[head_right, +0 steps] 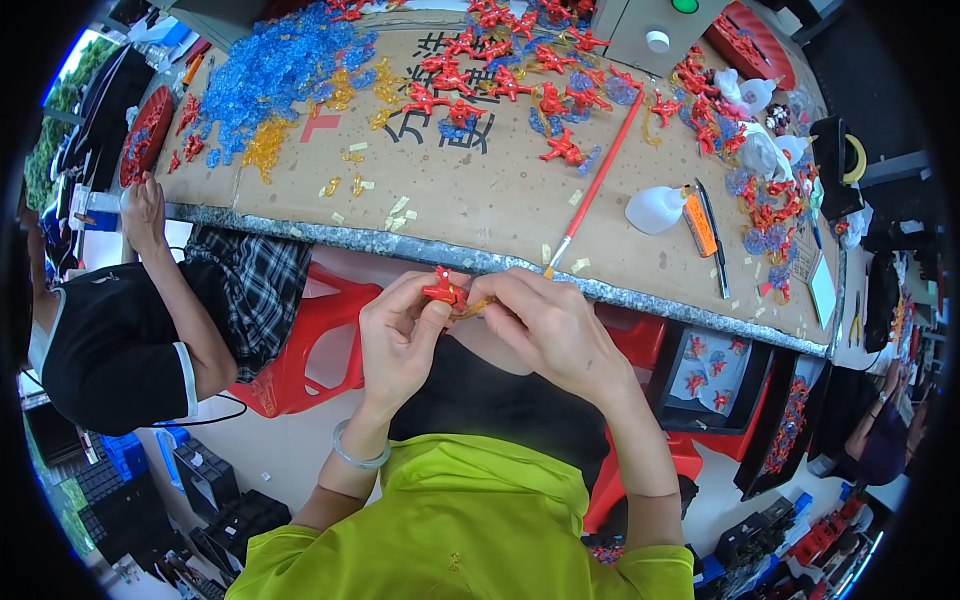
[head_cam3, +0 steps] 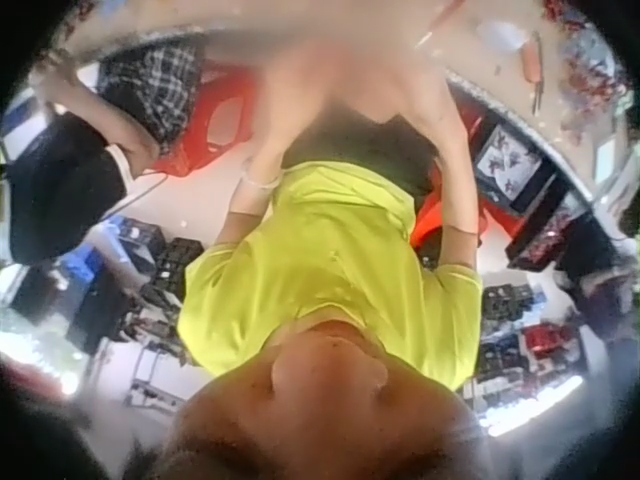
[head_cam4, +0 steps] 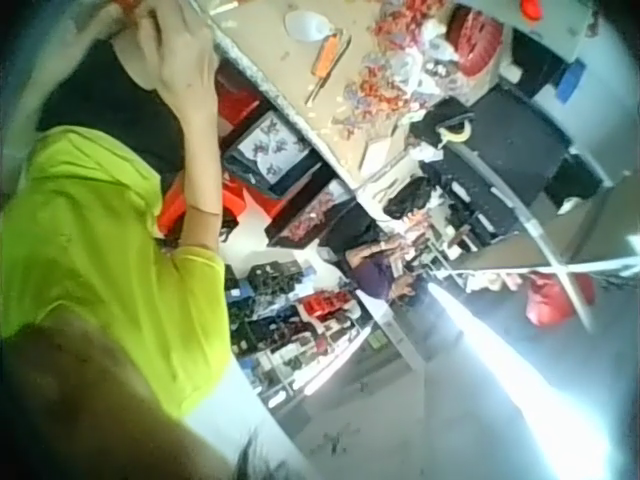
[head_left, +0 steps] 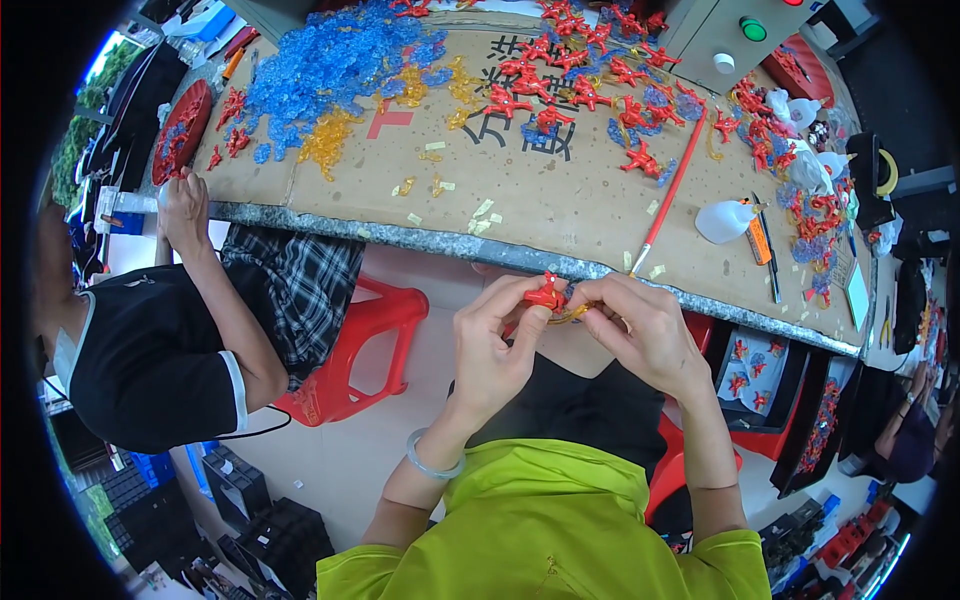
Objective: The person assembles toy figurines by fitting plastic parts together by hand and applying glue from a bottle.
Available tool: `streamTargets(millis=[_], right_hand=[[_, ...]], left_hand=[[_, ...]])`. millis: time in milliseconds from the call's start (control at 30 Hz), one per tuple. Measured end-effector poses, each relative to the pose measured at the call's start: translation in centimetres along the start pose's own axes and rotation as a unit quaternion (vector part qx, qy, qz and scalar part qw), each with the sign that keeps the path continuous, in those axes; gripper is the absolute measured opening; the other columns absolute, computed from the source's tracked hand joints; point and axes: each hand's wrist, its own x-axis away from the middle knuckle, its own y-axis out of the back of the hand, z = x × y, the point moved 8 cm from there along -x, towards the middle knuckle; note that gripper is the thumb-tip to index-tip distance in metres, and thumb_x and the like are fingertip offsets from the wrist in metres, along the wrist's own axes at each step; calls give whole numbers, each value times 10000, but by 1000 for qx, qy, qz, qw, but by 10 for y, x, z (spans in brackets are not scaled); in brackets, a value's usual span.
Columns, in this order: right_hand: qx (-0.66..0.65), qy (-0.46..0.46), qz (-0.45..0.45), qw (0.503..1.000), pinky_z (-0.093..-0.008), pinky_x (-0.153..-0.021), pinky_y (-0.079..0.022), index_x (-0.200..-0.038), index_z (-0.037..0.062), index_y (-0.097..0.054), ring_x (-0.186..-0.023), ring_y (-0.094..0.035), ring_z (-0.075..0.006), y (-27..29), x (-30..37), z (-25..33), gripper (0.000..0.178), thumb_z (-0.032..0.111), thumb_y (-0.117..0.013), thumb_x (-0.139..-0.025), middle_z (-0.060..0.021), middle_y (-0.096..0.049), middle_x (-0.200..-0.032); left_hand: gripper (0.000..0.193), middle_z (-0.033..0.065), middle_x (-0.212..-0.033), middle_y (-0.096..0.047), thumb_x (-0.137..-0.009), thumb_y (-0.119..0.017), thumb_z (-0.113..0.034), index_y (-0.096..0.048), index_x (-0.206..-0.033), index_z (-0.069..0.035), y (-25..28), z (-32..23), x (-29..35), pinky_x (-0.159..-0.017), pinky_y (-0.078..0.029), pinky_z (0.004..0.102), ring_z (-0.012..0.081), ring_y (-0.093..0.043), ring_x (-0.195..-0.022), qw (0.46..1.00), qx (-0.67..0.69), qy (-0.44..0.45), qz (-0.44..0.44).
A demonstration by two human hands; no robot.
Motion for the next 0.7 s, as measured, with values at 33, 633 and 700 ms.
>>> streamTargets(millis=[33,633,700], right_hand=[[-9,-7,-2,1000,-340,-637,-505,-962,11,-606,-730,-636,-300,0,0,-1,150,4,-617,-812,-125,-637,-866],[100,75,-37,991,-293,-560,-510,-917,33,-637,-625,-631,-214,-3,7,11,214,-33,-677,-717,-87,-633,-778],[84,74,-40,993,-294,-566,-511,-917,32,-635,-630,-630,-220,-4,8,7,211,-29,-677,-719,-89,-631,-777]], left_hand=[[206,105,-979,-636,-882,-576,18,-625,-1080,52,1,-1,0,-695,-513,230,129,-639,-823,1000,0,1,-1],[196,115,-977,-650,-891,-566,6,-622,-1071,61,-1,1,4,-776,-522,262,148,-640,-876,999,37,16,-7],[201,114,-967,-655,-885,-572,6,-619,-1072,62,0,-2,3,-764,-522,258,147,-644,-865,1000,14,-5,-3]])
